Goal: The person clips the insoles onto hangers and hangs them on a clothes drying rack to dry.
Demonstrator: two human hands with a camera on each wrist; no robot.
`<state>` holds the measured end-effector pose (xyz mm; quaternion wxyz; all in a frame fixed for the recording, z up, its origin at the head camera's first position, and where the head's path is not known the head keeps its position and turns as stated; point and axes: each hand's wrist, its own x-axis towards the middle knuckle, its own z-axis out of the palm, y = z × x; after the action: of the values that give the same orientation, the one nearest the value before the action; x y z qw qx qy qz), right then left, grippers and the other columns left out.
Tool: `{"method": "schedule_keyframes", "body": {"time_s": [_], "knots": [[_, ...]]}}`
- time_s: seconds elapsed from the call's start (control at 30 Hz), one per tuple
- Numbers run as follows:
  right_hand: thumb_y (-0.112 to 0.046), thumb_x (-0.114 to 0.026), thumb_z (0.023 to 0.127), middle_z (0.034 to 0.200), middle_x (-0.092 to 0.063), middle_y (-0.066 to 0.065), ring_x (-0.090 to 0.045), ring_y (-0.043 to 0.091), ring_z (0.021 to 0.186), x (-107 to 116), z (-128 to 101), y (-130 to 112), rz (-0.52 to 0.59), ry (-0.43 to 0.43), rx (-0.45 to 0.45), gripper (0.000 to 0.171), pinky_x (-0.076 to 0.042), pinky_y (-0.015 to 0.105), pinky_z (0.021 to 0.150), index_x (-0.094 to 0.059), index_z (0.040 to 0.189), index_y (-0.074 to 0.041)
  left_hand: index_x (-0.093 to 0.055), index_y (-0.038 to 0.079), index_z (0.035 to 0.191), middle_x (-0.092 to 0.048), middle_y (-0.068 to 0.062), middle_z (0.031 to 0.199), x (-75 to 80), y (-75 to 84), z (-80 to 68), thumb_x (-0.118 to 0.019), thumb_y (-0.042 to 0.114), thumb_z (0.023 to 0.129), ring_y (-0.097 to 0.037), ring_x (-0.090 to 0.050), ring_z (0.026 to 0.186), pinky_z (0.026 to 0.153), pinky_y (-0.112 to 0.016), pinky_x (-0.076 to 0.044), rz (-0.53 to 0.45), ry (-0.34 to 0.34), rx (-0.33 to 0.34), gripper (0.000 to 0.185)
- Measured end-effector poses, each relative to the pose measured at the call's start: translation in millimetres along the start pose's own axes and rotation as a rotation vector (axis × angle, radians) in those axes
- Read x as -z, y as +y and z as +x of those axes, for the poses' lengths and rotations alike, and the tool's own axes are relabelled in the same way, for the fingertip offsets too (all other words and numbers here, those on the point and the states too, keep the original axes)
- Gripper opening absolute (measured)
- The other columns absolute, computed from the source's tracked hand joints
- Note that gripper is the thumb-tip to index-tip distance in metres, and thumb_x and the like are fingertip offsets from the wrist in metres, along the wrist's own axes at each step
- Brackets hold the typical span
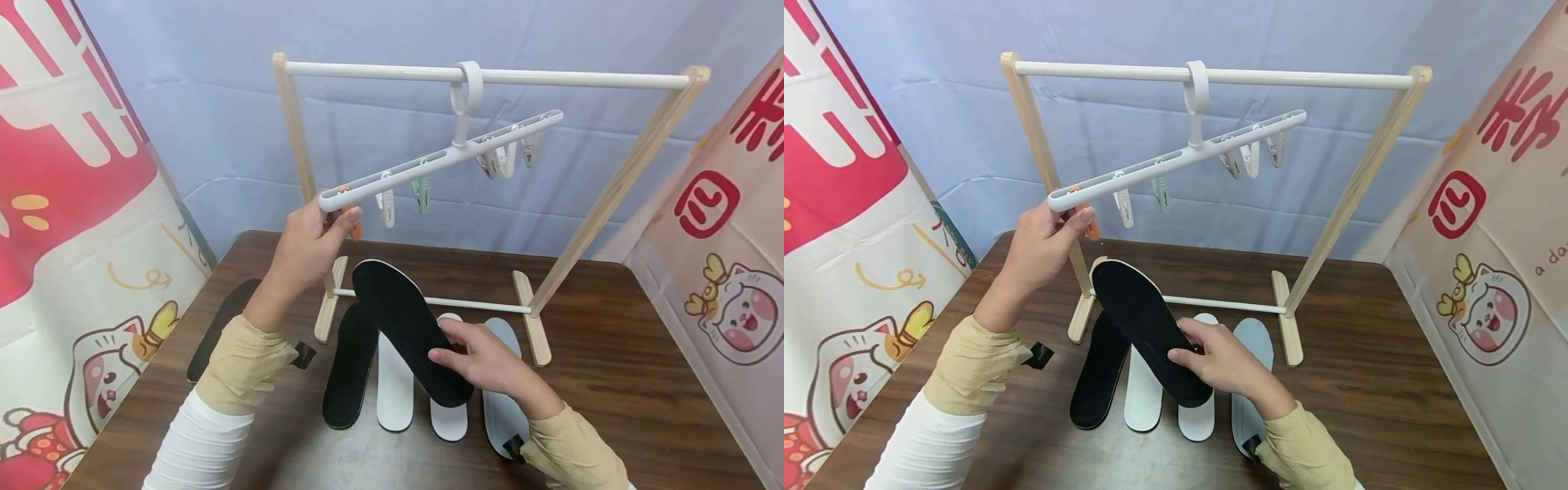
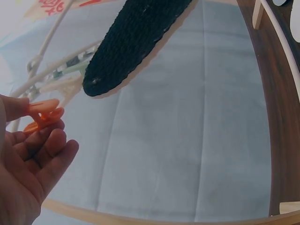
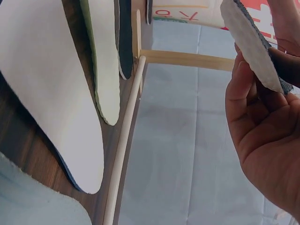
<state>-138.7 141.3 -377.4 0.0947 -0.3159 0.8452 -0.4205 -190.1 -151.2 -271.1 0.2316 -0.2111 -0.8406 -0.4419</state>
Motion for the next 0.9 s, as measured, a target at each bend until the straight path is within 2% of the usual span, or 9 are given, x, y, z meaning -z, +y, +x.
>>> {"method": "schedule_keyframes", "body": {"time_s": [0.2,0.4,0.57,0.9], "knots": [[-0.020,-0.068,0.098,0.090,-0.075,-0.004,-0.070,0.006,0.081,-1.5,2.2,-1.6,0.093,-0.027,-0.017,0.012,-0.053,0.027,0.074,-0.065,0.108,-0.013,-0.058,0.006,0.102,-0.068,-0.003,0.078,-1.3,-0.9,0.5,-0.064,0.022,0.101,-0.014,-0.052,0.067,0.061,-0.027,-0.037,-0.009,0.031,-0.024,0.017],[-0.019,-0.066,0.100,0.096,-0.076,0.001,-0.072,0.010,0.086,-4.3,5.7,-1.1,0.166,-0.049,-0.018,0.017,-0.055,0.028,0.077,-0.066,0.115,-0.011,-0.057,0.007,0.102,-0.068,-0.002,0.078,-0.9,-1.3,-0.3,-0.064,0.023,0.101,-0.015,-0.050,0.064,0.059,-0.028,-0.036,0.002,0.037,-0.037,0.018],[-0.017,-0.065,0.100,0.096,-0.076,0.002,-0.074,0.013,0.087,-6.0,7.7,-2.3,0.221,-0.064,-0.035,0.018,-0.057,0.030,0.077,-0.065,0.117,-0.011,-0.058,0.007,0.100,-0.069,0.000,0.076,-2.1,-2.8,-0.4,-0.064,0.022,0.102,-0.012,-0.054,0.063,0.057,-0.026,-0.035,-0.009,0.054,-0.079,0.016],[-0.020,-0.064,0.101,0.101,-0.076,0.002,-0.074,0.018,0.093,-6.7,9.5,-5.3,0.289,-0.090,-0.066,0.024,-0.057,0.031,0.081,-0.064,0.124,-0.012,-0.059,0.005,0.104,-0.069,0.002,0.072,-3.8,-2.4,-0.4,-0.063,0.021,0.102,-0.013,-0.042,0.057,0.055,-0.025,-0.032,0.012,0.069,-0.122,0.016]]}}
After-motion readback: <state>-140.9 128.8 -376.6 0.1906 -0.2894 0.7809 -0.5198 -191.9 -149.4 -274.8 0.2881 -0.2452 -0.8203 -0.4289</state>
